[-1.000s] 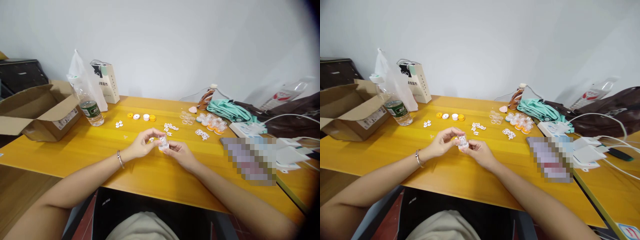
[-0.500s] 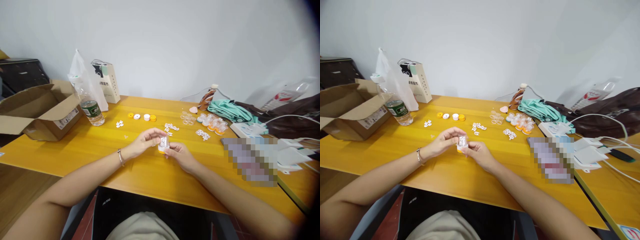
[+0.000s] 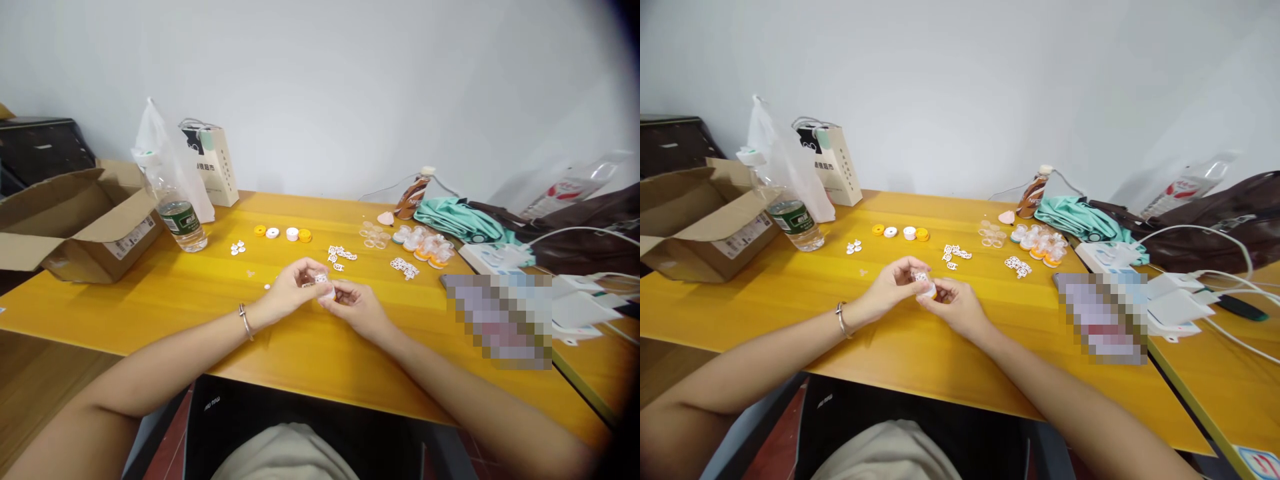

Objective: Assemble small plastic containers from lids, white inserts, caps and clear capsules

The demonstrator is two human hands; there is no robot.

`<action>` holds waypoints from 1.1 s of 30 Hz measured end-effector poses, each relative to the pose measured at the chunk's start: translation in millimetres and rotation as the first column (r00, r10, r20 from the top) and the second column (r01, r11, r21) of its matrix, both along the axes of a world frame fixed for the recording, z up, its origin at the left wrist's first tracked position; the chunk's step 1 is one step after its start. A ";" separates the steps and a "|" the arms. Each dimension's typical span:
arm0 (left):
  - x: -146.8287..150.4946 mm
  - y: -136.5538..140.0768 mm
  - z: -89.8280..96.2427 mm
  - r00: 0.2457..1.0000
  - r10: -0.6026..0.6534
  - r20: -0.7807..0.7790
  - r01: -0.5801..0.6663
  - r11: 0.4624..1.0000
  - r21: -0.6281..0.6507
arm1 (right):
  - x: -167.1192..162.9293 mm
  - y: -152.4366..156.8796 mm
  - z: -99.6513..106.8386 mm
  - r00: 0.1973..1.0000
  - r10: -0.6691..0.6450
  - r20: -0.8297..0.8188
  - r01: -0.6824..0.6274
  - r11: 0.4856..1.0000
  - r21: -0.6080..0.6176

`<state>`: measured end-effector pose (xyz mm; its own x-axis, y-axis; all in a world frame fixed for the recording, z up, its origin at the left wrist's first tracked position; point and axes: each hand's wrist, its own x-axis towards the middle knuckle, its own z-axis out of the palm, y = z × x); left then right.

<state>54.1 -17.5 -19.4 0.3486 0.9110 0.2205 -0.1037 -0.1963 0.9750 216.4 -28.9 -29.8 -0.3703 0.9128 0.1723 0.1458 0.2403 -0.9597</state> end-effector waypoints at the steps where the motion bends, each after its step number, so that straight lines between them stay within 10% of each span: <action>1: 0.3 -0.7 -0.6 0.999 0.046 -0.012 -0.046 0.999 0.011 | -0.1 -0.3 -0.7 1.000 -0.013 0.023 0.013 1.000 0.018; 20: -1.8 2.4 0.2 0.999 0.033 0.022 -0.035 0.995 0.094 | 2.5 3.5 -5.0 0.999 -0.039 -0.011 0.040 0.998 0.044; 29: -14.6 6.4 7.6 0.948 -0.315 0.044 0.315 0.949 0.001 | -0.8 -4.2 7.2 0.988 0.053 -0.143 -0.075 0.985 -0.155; 33: -10.6 4.3 4.4 0.959 -0.273 0.079 0.273 0.962 0.009 | -1.6 -4.2 8.4 0.986 0.037 -0.164 -0.063 0.985 -0.162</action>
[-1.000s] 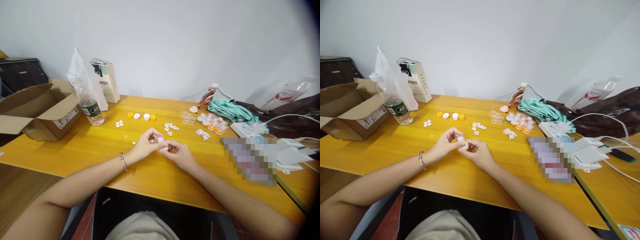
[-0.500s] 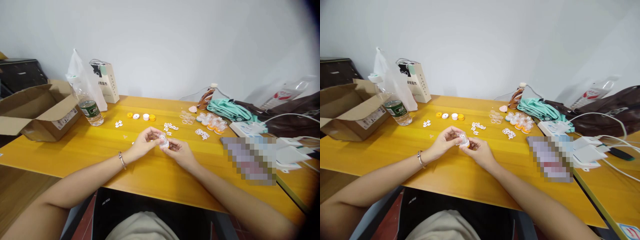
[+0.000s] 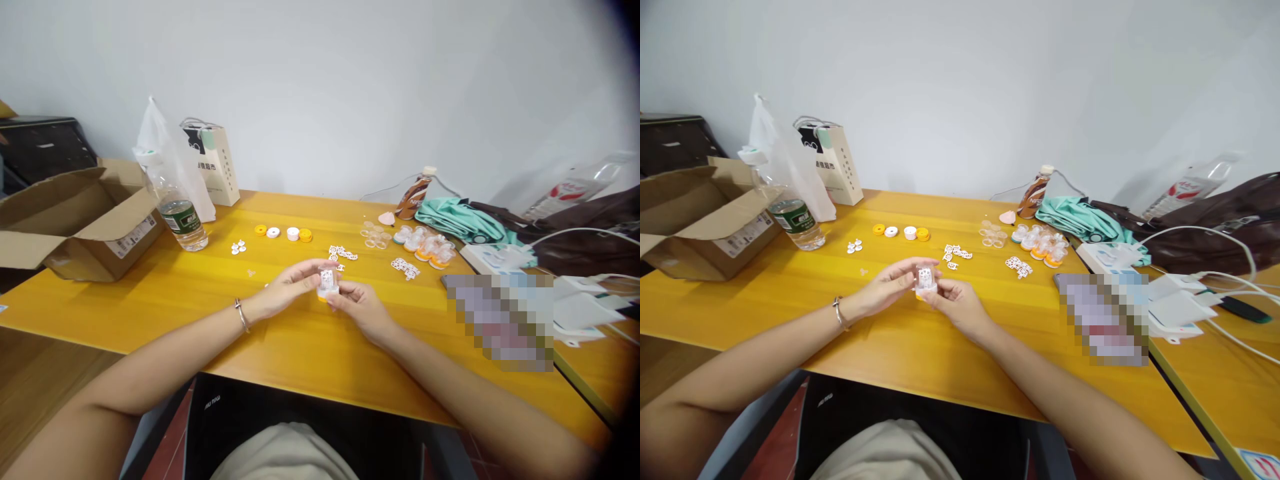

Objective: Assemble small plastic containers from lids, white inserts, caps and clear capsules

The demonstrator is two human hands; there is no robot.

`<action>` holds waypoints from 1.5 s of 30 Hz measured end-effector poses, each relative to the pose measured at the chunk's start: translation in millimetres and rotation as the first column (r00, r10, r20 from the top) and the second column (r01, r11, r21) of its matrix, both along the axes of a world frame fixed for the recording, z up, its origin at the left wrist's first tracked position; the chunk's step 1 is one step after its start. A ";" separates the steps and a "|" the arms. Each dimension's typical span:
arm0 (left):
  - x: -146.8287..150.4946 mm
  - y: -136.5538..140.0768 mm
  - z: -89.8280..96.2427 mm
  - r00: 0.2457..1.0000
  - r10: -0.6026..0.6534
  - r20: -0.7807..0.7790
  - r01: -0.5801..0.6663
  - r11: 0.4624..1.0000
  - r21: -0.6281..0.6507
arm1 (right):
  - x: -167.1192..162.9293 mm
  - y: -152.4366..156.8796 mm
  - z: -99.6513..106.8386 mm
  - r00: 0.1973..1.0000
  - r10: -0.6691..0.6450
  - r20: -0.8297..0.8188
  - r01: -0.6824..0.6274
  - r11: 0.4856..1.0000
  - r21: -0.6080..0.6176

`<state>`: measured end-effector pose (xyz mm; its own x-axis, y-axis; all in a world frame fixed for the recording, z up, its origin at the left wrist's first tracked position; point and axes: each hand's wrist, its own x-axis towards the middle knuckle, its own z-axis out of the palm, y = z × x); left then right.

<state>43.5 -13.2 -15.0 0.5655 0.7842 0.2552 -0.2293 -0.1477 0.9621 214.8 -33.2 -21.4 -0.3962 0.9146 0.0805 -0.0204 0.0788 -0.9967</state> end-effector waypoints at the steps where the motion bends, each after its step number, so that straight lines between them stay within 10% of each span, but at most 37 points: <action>1: 1.4 -0.5 -0.9 0.999 0.040 0.003 -0.040 0.999 0.010 | 0.1 0.4 -0.9 1.000 0.002 0.002 -0.002 1.000 0.000; 8: 3.9 -4.9 0.5 0.988 -0.122 0.094 0.131 0.987 -0.090 | 1.4 2.5 -7.6 0.996 0.052 -0.078 -0.054 0.998 -0.030; 14: 5.0 -6.4 0.1 0.999 0.024 0.039 -0.023 1.000 -0.002 | 1.0 1.3 -6.5 0.999 0.037 -0.012 -0.037 0.999 -0.008; 19: 2.8 -7.1 4.0 0.974 -0.190 0.124 0.205 0.970 -0.129 | 1.1 1.2 -9.1 0.993 0.089 -0.083 -0.091 0.996 -0.024; 25: 5.8 -3.4 -4.9 0.991 0.092 0.096 -0.087 0.994 -0.062 | 2.3 1.5 -3.3 0.999 0.012 0.033 -0.013 0.999 0.039; 30: 5.1 -4.0 -2.3 0.986 -0.095 0.138 0.117 0.980 -0.161 | 2.6 2.8 -5.1 0.999 0.035 0.025 -0.037 0.997 0.064; 36: 9.4 -3.6 -8.3 0.983 0.124 0.138 -0.109 0.988 -0.107 | 0.6 1.2 -1.3 0.997 0.037 0.068 -0.041 0.997 0.066; 42: 3.7 -4.7 1.2 0.979 -0.104 0.177 0.136 0.974 -0.179 | 1.8 1.8 -3.2 0.998 0.053 0.016 -0.054 0.998 0.045; 45: 4.7 -6.9 0.2 0.989 -0.028 0.146 0.050 0.988 -0.146 | 1.7 3.0 -4.9 1.000 0.022 0.020 -0.023 0.998 0.063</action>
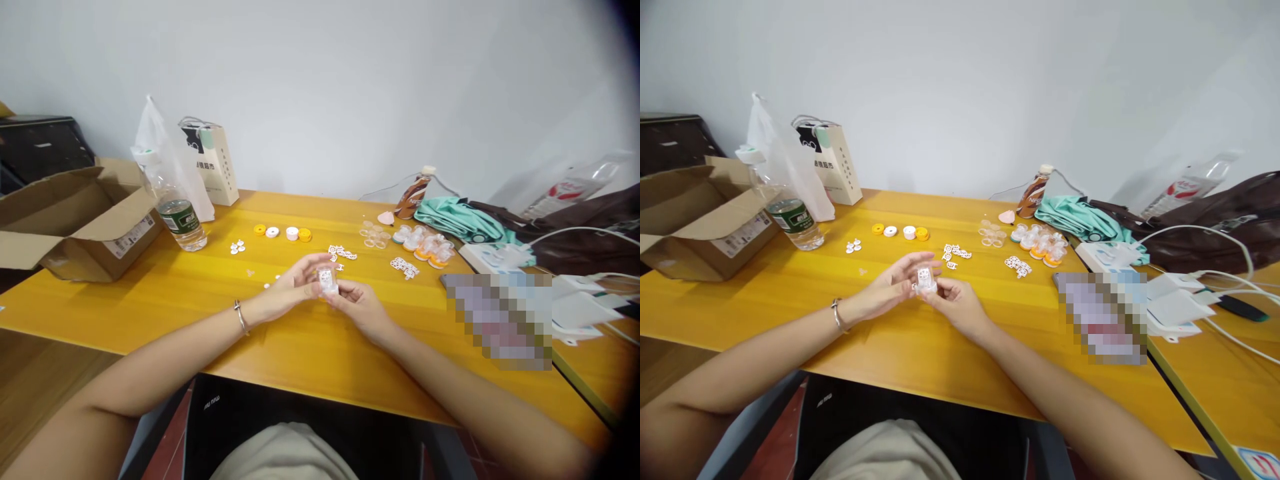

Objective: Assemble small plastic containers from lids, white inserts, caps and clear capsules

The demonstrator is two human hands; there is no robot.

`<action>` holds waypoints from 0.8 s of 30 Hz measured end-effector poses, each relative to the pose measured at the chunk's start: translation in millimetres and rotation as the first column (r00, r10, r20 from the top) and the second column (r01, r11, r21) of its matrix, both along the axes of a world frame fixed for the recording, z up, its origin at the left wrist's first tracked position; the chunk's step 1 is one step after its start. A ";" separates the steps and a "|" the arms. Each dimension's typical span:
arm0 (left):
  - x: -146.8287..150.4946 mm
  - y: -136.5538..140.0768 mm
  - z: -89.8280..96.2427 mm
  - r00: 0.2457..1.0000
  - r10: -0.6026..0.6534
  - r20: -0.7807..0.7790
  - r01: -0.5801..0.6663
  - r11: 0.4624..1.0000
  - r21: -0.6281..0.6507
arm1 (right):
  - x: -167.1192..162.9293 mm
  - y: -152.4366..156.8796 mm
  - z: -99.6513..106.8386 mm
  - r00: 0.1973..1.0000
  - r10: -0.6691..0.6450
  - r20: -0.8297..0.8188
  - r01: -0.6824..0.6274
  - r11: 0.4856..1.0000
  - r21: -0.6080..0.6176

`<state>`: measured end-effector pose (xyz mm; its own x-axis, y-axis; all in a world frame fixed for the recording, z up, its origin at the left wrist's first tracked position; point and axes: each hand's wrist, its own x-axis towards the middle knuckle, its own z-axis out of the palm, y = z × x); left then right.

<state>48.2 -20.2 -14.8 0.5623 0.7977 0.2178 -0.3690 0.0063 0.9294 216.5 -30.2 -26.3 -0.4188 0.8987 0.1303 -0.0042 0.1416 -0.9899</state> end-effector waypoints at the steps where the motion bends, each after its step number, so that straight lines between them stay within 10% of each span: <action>1: 0.7 -0.4 -1.5 0.998 0.065 -0.010 -0.065 0.998 0.020 | -0.1 0.4 -0.4 1.000 -0.005 0.003 0.005 1.000 0.005; 17: 3.0 1.2 -3.8 0.999 -0.026 -0.027 0.022 0.993 -0.114 | 0.4 2.9 -3.7 1.000 -0.031 -0.003 0.031 0.999 0.007; 24: 2.6 0.4 -1.8 0.975 0.167 -0.143 -0.156 0.984 0.086 | 1.4 0.7 -5.3 0.999 0.021 -0.028 -0.021 1.000 0.001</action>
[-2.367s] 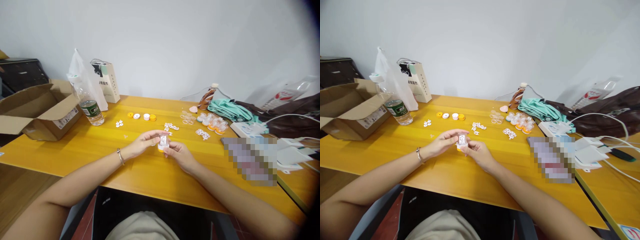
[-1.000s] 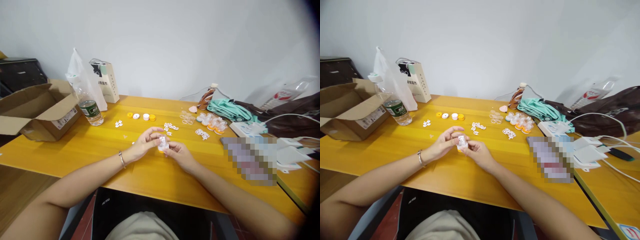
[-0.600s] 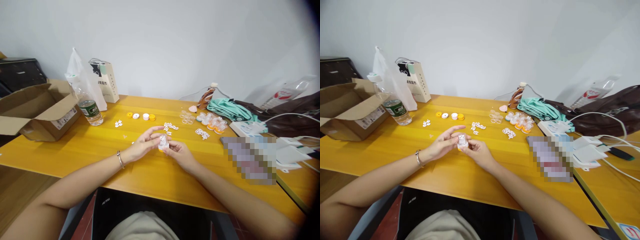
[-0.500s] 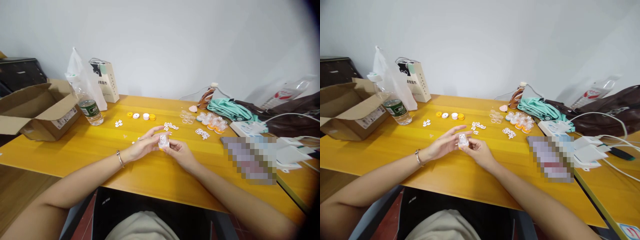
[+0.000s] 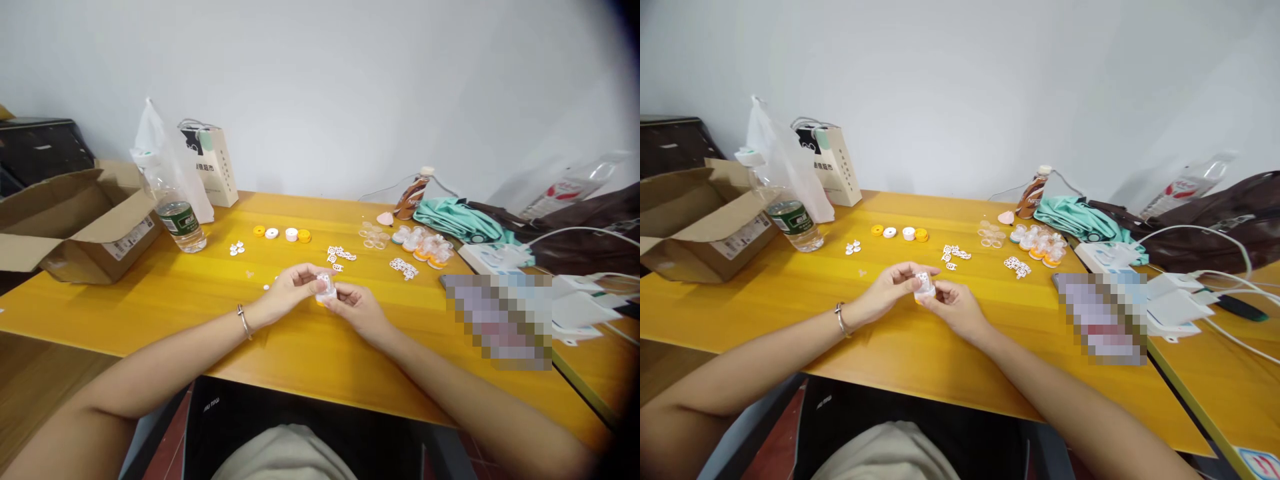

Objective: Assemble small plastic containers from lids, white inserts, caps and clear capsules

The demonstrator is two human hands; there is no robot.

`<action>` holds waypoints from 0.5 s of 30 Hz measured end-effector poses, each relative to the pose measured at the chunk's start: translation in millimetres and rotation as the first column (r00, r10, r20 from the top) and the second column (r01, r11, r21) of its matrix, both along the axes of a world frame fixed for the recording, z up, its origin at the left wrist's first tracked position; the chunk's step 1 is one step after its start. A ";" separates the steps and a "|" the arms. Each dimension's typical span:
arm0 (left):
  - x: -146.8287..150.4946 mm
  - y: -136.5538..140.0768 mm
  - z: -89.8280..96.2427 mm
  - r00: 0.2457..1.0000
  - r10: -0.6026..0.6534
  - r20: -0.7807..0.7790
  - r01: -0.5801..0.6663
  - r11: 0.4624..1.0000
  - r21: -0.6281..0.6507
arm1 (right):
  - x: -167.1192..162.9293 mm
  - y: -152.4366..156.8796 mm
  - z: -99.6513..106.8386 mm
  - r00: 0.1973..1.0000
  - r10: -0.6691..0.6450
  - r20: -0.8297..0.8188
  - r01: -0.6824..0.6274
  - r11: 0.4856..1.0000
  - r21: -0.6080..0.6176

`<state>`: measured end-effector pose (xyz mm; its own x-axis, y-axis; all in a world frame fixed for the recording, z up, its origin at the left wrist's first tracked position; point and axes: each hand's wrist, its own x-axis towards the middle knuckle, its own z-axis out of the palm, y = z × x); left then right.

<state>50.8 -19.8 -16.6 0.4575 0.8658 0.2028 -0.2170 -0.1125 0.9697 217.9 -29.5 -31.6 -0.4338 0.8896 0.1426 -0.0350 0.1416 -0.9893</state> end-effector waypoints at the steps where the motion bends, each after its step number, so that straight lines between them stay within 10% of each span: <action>1: -1.0 -0.8 1.1 0.999 -0.040 0.001 0.040 0.999 0.004 | -0.1 -0.6 -1.0 1.000 0.015 -0.027 -0.015 1.000 -0.025; 6: -2.2 -5.5 3.6 0.965 -0.241 0.106 0.248 0.968 -0.051 | -1.4 -2.0 -1.0 0.987 0.044 -0.154 -0.061 0.993 -0.105; 11: 1.8 -3.3 0.3 0.997 -0.019 0.071 0.018 1.000 0.019 | -0.6 -0.6 8.7 0.998 -0.043 -0.035 0.044 0.999 0.013; 15: 0.1 -2.0 -1.9 0.983 -0.169 0.076 0.174 0.983 -0.061 | -0.4 -1.6 10.0 1.000 0.000 -0.026 0.001 1.000 0.018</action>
<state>50.9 -21.8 -18.5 0.5870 0.7885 0.1837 -0.2955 -0.0025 0.9553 217.4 -31.1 -21.6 -0.4294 0.8871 0.1694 -0.0605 0.1590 -0.9854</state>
